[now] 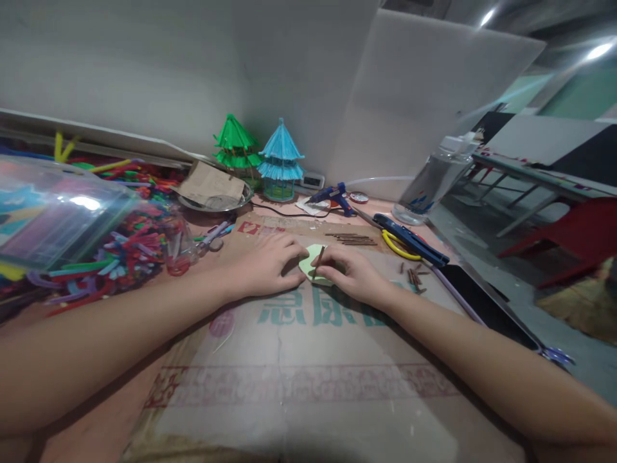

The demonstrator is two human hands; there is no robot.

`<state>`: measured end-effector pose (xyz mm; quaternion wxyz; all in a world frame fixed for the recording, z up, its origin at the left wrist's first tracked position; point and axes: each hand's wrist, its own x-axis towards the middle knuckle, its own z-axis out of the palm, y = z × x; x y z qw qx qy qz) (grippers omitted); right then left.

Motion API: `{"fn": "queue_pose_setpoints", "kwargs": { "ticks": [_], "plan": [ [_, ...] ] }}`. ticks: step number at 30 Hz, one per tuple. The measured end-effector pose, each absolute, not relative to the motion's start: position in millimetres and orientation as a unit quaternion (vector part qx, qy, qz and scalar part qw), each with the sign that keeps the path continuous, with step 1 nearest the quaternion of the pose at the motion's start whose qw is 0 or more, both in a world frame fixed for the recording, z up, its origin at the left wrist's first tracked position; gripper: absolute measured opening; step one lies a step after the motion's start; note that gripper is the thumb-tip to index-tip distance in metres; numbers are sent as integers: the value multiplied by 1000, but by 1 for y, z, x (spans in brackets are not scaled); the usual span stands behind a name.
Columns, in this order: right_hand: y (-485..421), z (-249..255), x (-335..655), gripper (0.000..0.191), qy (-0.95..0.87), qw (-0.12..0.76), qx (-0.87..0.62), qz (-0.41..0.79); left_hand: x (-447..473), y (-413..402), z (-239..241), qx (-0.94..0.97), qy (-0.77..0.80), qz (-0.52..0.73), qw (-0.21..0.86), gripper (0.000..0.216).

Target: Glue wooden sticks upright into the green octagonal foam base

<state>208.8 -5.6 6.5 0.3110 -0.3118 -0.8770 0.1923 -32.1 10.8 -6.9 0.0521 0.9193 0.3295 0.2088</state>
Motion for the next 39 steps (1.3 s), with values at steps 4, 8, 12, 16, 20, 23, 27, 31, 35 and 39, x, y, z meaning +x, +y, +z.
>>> {"fn": "queue_pose_setpoints", "kwargs": {
  "ticks": [4, 8, 12, 16, 20, 23, 27, 31, 35, 39],
  "plan": [
    [-6, 5, 208, 7, -874, 314, -313, 197, -32, 12, -8, 918, 328, 215, 60, 32],
    [-5, 5, 207, 4, -875, 307, -316, 201, -31, 12, -8, 918, 329, 213, 61, 33],
    [-5, 6, 207, 6, -873, 309, -316, 207, -32, 12, -7, 918, 331, 212, 60, 34],
    [-5, 7, 206, 6, -874, 298, -325, 204, -32, 11, -7, 918, 329, 213, 61, 33],
    [-4, 8, 206, 7, -871, 284, -339, 214, -31, 11, -6, 917, 331, 213, 61, 33],
    [-4, 6, 207, 9, -873, 277, -335, 219, -31, 10, -5, 917, 330, 214, 64, 33],
    [-7, 3, 210, 35, -866, 329, -314, 206, -30, 8, -2, 915, 334, 215, 68, 29],
    [-11, 5, 213, 61, -866, 410, -267, 103, -31, 8, -2, 916, 329, 217, 69, 28],
    [-15, 8, 214, 54, -896, 373, -239, 36, -32, 9, -5, 918, 321, 224, 58, 30],
    [-16, 8, 213, 53, -898, 370, -234, 37, -32, 10, -6, 918, 316, 232, 63, 28]
  ]
}}
